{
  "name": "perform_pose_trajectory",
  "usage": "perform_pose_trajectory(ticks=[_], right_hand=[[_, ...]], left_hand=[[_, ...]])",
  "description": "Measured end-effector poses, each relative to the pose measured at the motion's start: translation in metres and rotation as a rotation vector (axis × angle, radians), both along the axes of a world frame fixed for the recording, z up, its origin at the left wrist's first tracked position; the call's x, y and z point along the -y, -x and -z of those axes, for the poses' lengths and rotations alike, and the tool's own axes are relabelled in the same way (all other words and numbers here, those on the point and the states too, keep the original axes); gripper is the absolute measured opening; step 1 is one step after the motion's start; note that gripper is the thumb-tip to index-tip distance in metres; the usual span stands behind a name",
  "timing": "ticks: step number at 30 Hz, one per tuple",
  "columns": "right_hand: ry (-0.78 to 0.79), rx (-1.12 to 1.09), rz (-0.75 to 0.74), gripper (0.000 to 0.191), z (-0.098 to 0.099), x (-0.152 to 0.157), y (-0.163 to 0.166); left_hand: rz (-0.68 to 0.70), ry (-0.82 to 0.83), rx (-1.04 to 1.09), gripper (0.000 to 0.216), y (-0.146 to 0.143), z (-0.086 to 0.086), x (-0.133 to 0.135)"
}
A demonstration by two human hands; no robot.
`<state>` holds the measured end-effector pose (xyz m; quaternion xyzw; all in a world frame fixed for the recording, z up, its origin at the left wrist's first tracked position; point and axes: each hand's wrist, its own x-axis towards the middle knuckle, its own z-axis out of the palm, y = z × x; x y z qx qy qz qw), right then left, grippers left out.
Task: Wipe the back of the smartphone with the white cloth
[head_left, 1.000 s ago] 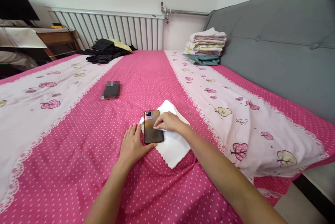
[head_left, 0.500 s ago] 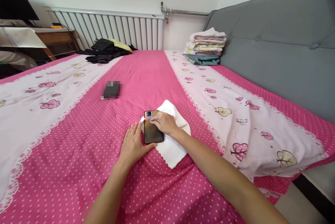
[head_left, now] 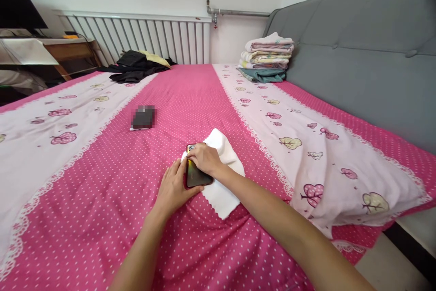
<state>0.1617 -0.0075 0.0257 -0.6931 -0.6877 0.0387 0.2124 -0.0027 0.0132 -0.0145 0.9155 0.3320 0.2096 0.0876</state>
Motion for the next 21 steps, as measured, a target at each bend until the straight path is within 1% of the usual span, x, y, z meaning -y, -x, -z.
perform_pose_trajectory(ticks=[4, 9, 15, 21], right_hand=[[0.053, -0.029, 0.062, 0.027, -0.005, 0.003, -0.007], [0.139, -0.049, 0.181, 0.021, -0.013, 0.011, -0.023], [0.159, -0.102, 0.206, 0.018, -0.015, 0.017, -0.030], [0.154, -0.166, 0.212, 0.018, -0.011, 0.016, -0.031]], left_hand=[[0.036, 0.048, -0.028, 0.086, -0.001, -0.006, -0.003], [0.064, 0.086, -0.016, 0.092, -0.005, -0.010, -0.006], [0.126, 0.125, 0.039, 0.085, -0.008, -0.013, -0.004], [0.143, 0.123, 0.051, 0.076, -0.010, -0.015, 0.000]])
